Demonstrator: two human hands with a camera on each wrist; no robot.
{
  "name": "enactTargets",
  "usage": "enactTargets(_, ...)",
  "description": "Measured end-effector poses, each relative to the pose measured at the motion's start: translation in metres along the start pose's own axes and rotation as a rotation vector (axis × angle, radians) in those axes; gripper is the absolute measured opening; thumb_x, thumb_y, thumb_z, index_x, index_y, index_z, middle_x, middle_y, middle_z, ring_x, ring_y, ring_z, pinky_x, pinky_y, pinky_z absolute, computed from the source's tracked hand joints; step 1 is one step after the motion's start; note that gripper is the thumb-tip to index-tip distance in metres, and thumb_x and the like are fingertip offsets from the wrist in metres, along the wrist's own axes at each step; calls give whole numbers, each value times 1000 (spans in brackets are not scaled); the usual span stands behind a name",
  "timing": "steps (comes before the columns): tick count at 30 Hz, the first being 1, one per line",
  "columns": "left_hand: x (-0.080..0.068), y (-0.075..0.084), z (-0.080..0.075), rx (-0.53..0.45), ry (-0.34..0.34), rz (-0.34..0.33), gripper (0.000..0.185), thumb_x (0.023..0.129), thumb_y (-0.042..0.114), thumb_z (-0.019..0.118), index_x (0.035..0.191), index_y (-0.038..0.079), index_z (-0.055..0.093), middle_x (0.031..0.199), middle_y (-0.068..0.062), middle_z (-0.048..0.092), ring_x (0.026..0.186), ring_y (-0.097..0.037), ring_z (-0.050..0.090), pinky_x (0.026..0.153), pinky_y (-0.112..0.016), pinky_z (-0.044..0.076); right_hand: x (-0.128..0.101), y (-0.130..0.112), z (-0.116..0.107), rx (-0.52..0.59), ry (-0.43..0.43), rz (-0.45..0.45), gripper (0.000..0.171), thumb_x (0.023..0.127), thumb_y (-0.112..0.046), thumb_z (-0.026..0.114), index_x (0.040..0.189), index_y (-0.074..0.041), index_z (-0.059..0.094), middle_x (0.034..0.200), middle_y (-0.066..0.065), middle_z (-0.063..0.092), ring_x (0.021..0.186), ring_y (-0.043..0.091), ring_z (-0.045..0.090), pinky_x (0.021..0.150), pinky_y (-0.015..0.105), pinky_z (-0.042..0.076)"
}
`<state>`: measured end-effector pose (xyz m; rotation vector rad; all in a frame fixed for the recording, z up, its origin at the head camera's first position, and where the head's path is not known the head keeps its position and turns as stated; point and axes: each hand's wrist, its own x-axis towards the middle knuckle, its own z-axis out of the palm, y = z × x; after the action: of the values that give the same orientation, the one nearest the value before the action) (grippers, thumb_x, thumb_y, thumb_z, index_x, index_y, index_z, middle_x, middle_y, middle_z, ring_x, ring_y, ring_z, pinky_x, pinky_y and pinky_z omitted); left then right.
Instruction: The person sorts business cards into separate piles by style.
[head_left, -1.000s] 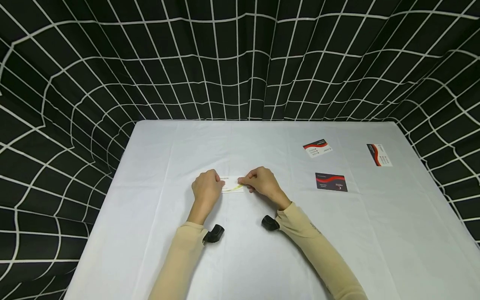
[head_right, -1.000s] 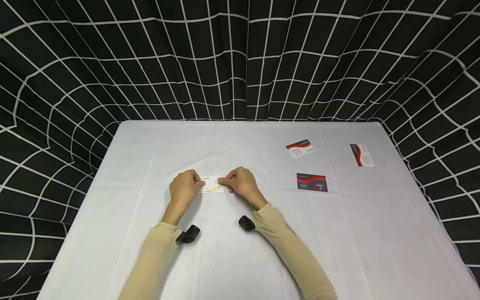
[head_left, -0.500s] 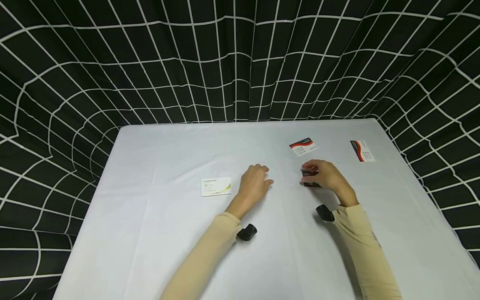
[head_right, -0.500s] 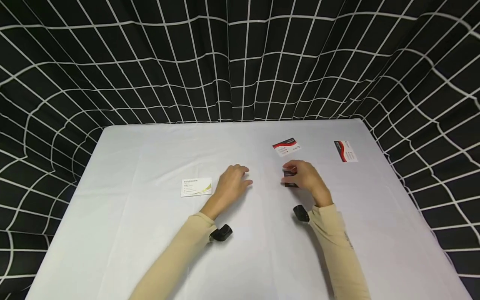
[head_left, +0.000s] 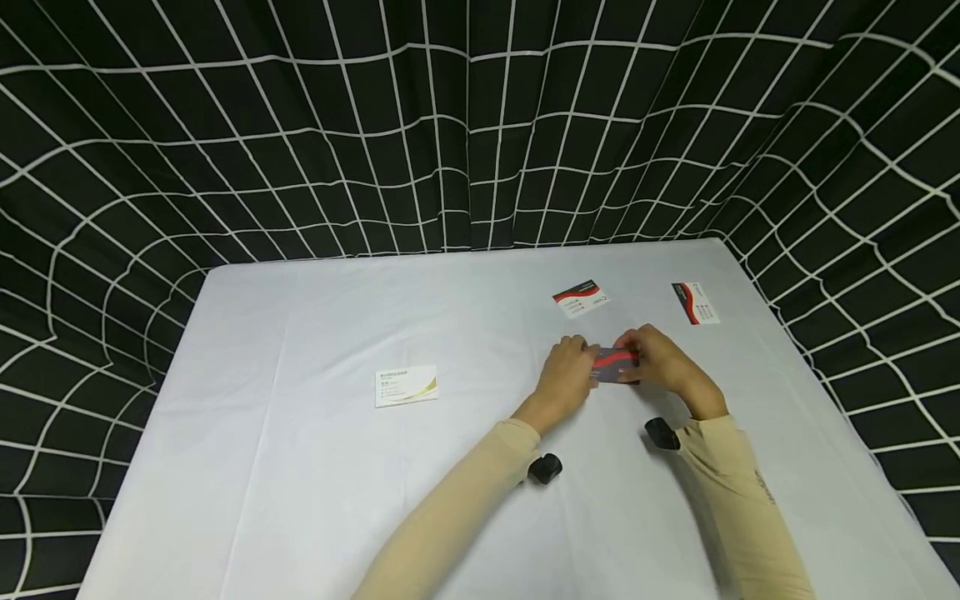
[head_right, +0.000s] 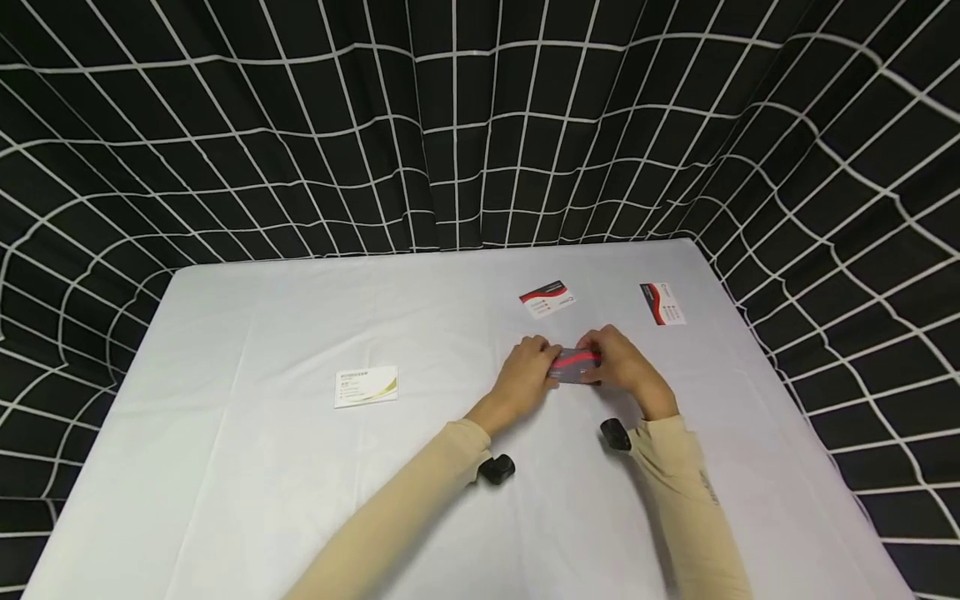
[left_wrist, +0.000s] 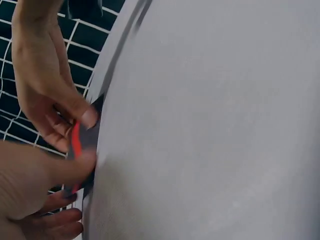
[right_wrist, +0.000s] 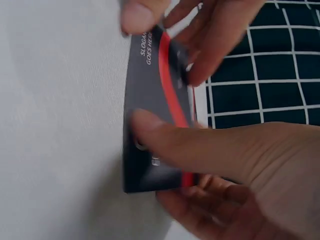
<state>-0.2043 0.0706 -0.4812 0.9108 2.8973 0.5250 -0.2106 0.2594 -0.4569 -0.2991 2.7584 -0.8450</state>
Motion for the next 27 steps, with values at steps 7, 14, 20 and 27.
enactTargets(7,-8,-25,-8,-644,220,-191,16,84,6,76,99,3,72,79,-2,67,66,-5,55,60,-16,42,-2,-24,11,337,145,224,42,87,-12,75,118,13,60,82,6,70,69,3,56,58,18,45)
enactTargets(14,-36,-62,-36,-697,276,-338,15,78,4,80,92,2,74,74,-3,67,61,-5,53,56,-18,42,10,-68,44,313,138,251,33,90,-26,73,94,7,70,66,5,70,54,9,64,52,21,49)
enactTargets(20,-63,-99,-53,-600,225,-417,17,75,3,83,90,0,76,74,-5,65,65,-10,52,58,-20,41,24,-101,67,274,26,213,28,92,-19,69,97,9,71,65,8,69,50,10,63,48,20,49)
enactTargets(27,-84,-115,-69,-499,198,-420,15,76,-2,80,90,-3,74,87,-14,71,75,-22,63,69,-32,53,33,-122,86,117,-35,187,36,91,-33,70,67,-7,70,48,-4,56,46,8,49,48,22,35)
